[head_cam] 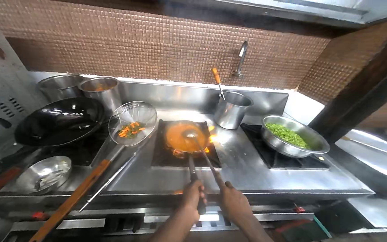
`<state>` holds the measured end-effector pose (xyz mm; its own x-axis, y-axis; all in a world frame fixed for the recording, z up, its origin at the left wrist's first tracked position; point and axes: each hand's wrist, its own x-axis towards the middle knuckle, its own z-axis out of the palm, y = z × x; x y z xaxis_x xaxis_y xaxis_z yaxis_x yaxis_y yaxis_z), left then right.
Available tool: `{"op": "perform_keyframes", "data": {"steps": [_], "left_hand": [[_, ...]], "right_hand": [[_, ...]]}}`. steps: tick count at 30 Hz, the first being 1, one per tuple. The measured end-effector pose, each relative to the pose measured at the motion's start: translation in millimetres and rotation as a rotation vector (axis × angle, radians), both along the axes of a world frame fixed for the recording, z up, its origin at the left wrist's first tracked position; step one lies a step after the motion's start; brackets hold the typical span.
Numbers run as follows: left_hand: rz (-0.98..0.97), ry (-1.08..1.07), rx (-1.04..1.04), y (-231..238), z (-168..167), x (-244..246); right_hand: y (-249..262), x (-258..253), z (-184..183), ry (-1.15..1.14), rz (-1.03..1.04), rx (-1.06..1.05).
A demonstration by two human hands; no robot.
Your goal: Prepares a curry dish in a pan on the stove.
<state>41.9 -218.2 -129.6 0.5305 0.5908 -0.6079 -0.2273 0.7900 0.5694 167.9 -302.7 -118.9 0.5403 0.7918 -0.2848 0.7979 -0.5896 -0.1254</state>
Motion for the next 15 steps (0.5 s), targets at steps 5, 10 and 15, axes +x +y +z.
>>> {"op": "perform_keyframes", "data": {"steps": [5, 10, 15], "left_hand": [[-0.011, -0.106, -0.070, 21.7, 4.1, 3.2], [-0.027, 0.045, 0.024, -21.1, 13.7, -1.4], [-0.052, 0.006, 0.002, 25.8, -8.6, 5.5]], "right_hand": [[-21.5, -12.9, 12.1, 0.005, 0.057, 0.019], [18.0, 9.1, 2.1, -0.005, 0.054, -0.001], [-25.4, -12.8, 9.6, 0.014, -0.009, -0.015]]}}
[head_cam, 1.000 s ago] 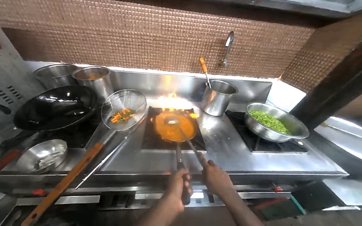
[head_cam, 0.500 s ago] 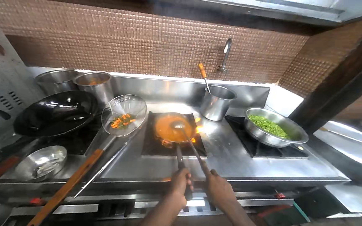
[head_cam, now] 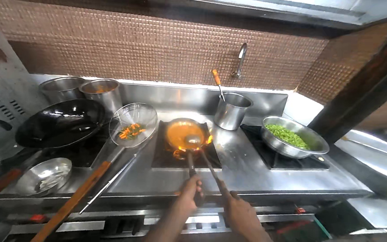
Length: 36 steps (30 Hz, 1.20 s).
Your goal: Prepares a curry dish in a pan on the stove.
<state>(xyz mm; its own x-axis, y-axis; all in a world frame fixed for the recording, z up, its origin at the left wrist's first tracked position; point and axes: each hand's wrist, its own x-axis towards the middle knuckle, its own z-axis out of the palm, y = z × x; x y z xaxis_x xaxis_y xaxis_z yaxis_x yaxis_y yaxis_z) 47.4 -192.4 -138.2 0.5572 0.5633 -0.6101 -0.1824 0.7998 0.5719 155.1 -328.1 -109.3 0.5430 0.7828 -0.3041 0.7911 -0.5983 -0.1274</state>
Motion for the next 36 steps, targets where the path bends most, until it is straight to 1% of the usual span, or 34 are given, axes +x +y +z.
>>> {"op": "perform_keyframes", "data": {"steps": [2, 5, 7, 9, 11, 13, 14, 17, 19, 20, 22, 24, 25, 27, 29, 31, 33, 36], "left_hand": [[0.006, -0.030, -0.030, 4.8, 2.7, 1.3], [0.018, 0.032, -0.020, -28.8, 21.4, -4.2], [0.014, 0.075, 0.011, -41.4, 24.5, -7.1], [0.015, 0.078, 0.034, -30.3, 16.9, -4.4], [0.000, 0.037, 0.033, -6.8, 3.7, -0.2], [-0.003, -0.007, 0.012, 7.5, -5.2, 3.3], [-0.004, -0.013, 0.007, 6.8, -1.6, 4.1], [0.009, 0.036, 0.014, -22.7, 18.0, -2.4], [0.018, 0.054, 0.044, -35.5, 17.9, -4.5], [0.024, 0.054, 0.059, -34.5, 13.7, -3.6], [0.031, 0.049, 0.078, -18.6, 2.9, 0.3], [0.014, 0.024, 0.062, 1.1, -6.5, 3.1], [0.005, 0.005, 0.046, 6.5, -5.7, 4.3], [-0.005, 0.003, 0.023, -1.2, 8.7, 3.2], [0.005, 0.032, 0.011, -24.7, 24.2, -0.1], [0.016, 0.047, 0.020, -39.8, 28.5, -2.5], [0.026, 0.049, 0.037, -35.4, 18.2, 1.0], [0.010, 0.014, 0.037, -4.2, -4.5, 8.3]], "right_hand": [[1.6, -1.5, 6.2, -0.003, 0.051, 0.018], [32.5, 10.4, 8.4, 0.003, 0.098, 0.006], [46.5, 17.6, 0.2, -0.015, 0.072, 0.000], [39.1, 13.1, -5.0, -0.017, 0.020, 0.010], [15.6, -0.8, -2.6, 0.000, -0.005, 0.004], [0.1, -8.2, 1.8, -0.002, 0.024, 0.001], [1.7, -5.8, 4.8, -0.014, 0.056, 0.009], [31.3, 10.7, 10.6, -0.010, 0.106, -0.015], [46.5, 21.1, 5.7, -0.021, 0.077, -0.010], [46.1, 21.8, 2.7, -0.024, 0.050, -0.001], [28.4, 10.6, 1.5, -0.007, -0.002, 0.007], [1.9, -4.8, 3.6, 0.011, 0.008, 0.028], [-4.2, -7.7, 5.6, 0.014, 0.032, 0.050], [6.0, -3.5, 8.5, 0.008, 0.086, 0.056], [33.3, 7.1, 5.2, 0.001, 0.103, 0.024], [53.3, 12.9, -3.3, -0.026, 0.081, 0.006], [48.7, 8.3, -7.5, -0.021, 0.030, -0.004], [11.0, -9.0, -3.7, 0.016, 0.009, 0.034]]}}
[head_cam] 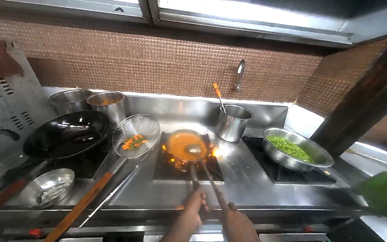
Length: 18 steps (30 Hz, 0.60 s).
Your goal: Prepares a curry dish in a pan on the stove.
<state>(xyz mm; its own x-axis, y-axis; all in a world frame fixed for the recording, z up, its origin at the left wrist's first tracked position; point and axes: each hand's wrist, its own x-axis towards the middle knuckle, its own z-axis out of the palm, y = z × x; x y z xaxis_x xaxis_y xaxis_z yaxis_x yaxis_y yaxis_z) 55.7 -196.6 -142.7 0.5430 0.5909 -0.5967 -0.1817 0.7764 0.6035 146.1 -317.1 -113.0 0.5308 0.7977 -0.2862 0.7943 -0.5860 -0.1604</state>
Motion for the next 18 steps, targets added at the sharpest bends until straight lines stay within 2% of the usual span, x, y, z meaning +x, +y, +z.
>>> {"op": "perform_keyframes", "data": {"steps": [3, 7, 11, 13, 15, 18], "left_hand": [[0.012, -0.037, -0.038, 2.2, 14.2, -0.9], [0.015, 0.019, -0.042, -37.6, 35.2, -11.7], [0.009, 0.019, -0.005, -11.5, 10.8, -6.2], [0.007, -0.024, -0.035, 4.3, 3.9, -2.8], [0.007, -0.042, -0.057, 0.7, 16.8, -2.7], [0.007, 0.016, -0.040, -31.5, 37.3, -11.0]], "right_hand": [[-0.3, 2.0, 14.5, 0.003, 0.078, 0.008], [41.9, 26.4, 5.6, -0.035, 0.080, -0.019], [14.6, 11.6, 1.7, 0.002, -0.011, -0.013], [-8.0, 1.6, 6.5, 0.017, 0.026, 0.004], [-2.8, 3.9, 13.4, -0.001, 0.078, 0.010], [31.7, 21.0, 13.6, -0.021, 0.094, -0.032]]}}
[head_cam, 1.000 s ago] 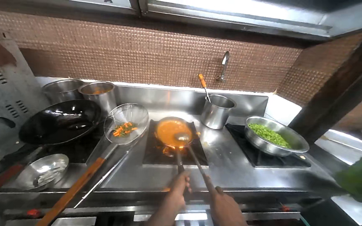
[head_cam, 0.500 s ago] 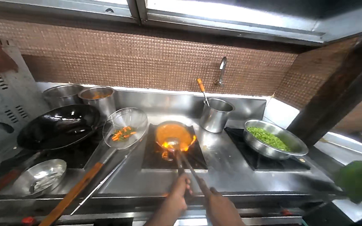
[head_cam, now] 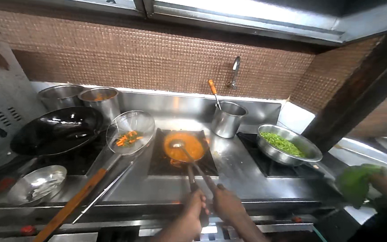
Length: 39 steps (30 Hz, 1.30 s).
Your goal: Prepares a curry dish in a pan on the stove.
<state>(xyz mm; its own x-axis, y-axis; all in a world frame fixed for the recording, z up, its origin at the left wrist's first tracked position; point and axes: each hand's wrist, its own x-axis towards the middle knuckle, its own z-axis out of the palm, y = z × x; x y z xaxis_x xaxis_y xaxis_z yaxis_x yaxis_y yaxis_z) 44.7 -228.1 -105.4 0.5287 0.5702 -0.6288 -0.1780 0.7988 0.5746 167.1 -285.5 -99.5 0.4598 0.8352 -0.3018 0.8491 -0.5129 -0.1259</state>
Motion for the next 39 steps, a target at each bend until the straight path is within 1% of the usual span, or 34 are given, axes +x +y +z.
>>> {"op": "perform_keyframes", "data": {"steps": [2, 3, 6, 7, 8, 10, 12, 14, 17, 19, 20, 21, 23, 25, 26, 29, 31, 32, 33, 36, 38, 39], "left_hand": [[-0.001, 0.027, 0.027, -4.5, -6.4, -3.2], [0.000, 0.030, 0.042, 2.3, -12.8, -2.0], [-0.009, 0.001, 0.056, 37.7, -31.7, 6.0], [-0.002, -0.010, 0.041, 41.2, -32.7, 8.3], [0.003, -0.016, 0.027, 37.5, -27.6, 9.1], [0.002, -0.010, 0.008, 14.4, -12.2, 4.5], [0.003, -0.002, 0.006, -10.1, -6.2, -2.7], [0.016, 0.007, 0.014, -14.4, -4.9, -3.7], [-0.009, 0.023, 0.045, 16.0, -19.0, 4.8], [-0.014, 0.012, 0.045, 35.1, -32.2, 9.6], [-0.012, 0.001, 0.040, 38.2, -31.4, 10.7], [-0.005, -0.007, 0.038, 35.4, -25.4, 11.1], [-0.003, 0.005, 0.034, 12.7, -11.8, 6.5], [-0.001, 0.030, 0.041, -5.7, -8.3, 2.2], [0.001, 0.042, 0.051, -7.3, -9.3, 2.2], [-0.004, 0.038, 0.085, 16.8, -25.6, 10.9], [0.010, -0.005, 0.054, 36.7, -37.2, 17.7], [0.019, -0.031, 0.037, 39.6, -36.2, 18.6], [0.025, -0.037, 0.015, 36.0, -28.7, 18.6], [0.013, -0.010, -0.005, 1.2, -6.3, 7.7], [0.013, 0.015, 0.027, -9.2, -8.1, 5.3], [0.018, 0.017, 0.042, -4.1, -13.6, 7.6]], "right_hand": [[9.0, 5.5, -11.0, -0.009, -0.042, 0.011], [6.0, 4.6, -14.5, 0.005, -0.071, 0.019], [-20.5, -11.6, -11.1, 0.072, -0.135, 0.018], [-29.5, -15.9, -9.3, 0.090, -0.134, 0.032], [-33.3, -17.3, -5.5, 0.099, -0.118, 0.043], [-25.0, -11.1, 3.6, 0.103, -0.076, 0.038], [-9.9, 0.1, 0.6, 0.064, -0.049, 0.023], [-4.3, 5.5, -7.7, 0.033, -0.070, 0.012], [-28.8, -7.9, -6.4, 0.022, -0.112, 0.003], [-46.3, -18.3, -1.3, 0.024, -0.089, -0.006], [-46.5, -18.6, 1.1, 0.025, -0.065, -0.001], [-39.8, -15.3, 2.8, 0.024, -0.045, 0.010], [-17.9, -4.4, 1.0, 0.028, -0.023, 0.005], [-0.3, 3.1, -6.3, 0.017, -0.033, -0.009], [1.5, 3.3, -9.5, 0.013, -0.050, -0.007], [-22.9, -14.6, -8.4, 0.037, -0.107, 0.002], [-41.5, -24.3, -6.1, 0.043, -0.089, 0.021], [-42.1, -23.0, -3.8, 0.042, -0.067, 0.020], [-36.1, -17.7, -2.2, 0.034, -0.048, 0.023], [-4.2, 2.1, -3.8, 0.024, -0.037, -0.006], [2.2, 7.8, -12.1, 0.016, -0.074, -0.012], [-1.3, 6.8, -16.1, 0.024, -0.104, -0.003]]}}
